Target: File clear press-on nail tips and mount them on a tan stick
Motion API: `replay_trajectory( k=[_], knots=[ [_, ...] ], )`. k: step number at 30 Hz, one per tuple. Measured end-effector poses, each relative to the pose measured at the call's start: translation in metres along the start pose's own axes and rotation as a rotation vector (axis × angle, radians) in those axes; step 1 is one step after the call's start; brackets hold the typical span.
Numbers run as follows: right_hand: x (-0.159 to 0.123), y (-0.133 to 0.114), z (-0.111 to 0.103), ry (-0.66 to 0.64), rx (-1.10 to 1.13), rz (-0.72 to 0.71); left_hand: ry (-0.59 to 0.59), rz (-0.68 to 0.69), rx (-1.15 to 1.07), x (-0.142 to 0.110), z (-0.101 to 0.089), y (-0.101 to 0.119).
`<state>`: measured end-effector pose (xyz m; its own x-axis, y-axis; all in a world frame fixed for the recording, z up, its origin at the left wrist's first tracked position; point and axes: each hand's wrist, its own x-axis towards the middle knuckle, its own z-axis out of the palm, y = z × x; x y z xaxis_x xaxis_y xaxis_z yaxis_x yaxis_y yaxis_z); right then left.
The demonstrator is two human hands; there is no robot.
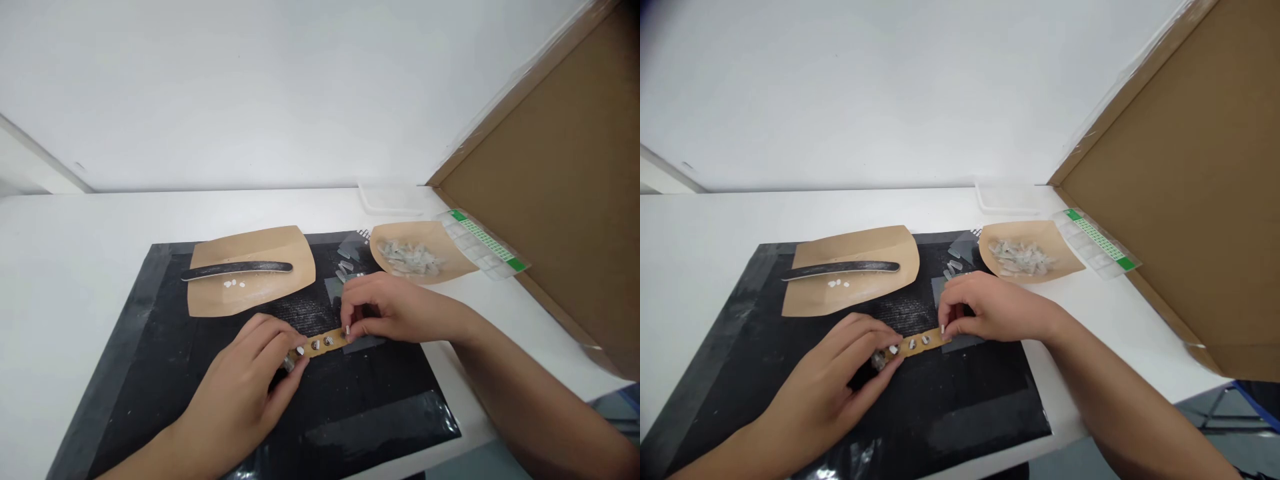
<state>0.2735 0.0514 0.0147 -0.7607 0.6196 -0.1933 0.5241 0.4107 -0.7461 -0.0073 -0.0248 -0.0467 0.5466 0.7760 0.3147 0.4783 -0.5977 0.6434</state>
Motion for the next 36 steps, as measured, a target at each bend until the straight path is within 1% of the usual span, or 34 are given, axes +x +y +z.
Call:
replay_trajectory(
  k=[2, 4, 10, 16, 29, 33, 36],
  knots=[
    [0.0008, 0.0010, 0.0008, 0.034, -0.007, -0.025, -0.002, -0.002, -0.004, -0.0009, -0.0002, -0.0002],
    [0.0013, 0.0019, 0.0021, 0.040, -0.003, -0.026, -0.004, -0.005, -0.007, -0.0016, -0.0002, -0.0007],
    [0.0035, 0.0055, 0.0060, -0.023, -0.002, 0.018, -0.001, -0.017, 0.002, -0.0017, -0.0003, -0.0005],
    [0.0034, 0.0056, 0.0049, 0.000, -0.069, 0.012, 0.008, -0.020, 0.009, -0.0014, 0.0004, 0.0000],
    [0.0021, 0.0061, 0.0064, -0.044, -0.107, 0.000, -0.001, -0.048, 0.010, -0.0018, 0.0007, 0.0008],
    [-0.0005, 0.0052, 0.0048, -0.032, -0.110, 0.020, 0.010, -0.046, 0.011, -0.0021, 0.0009, 0.0007],
    [-0.0018, 0.0020, 0.0045, 0.003, -0.113, 0.006, 0.007, -0.050, 0.006, -0.0012, 0.0013, -0.0002]
  ],
)
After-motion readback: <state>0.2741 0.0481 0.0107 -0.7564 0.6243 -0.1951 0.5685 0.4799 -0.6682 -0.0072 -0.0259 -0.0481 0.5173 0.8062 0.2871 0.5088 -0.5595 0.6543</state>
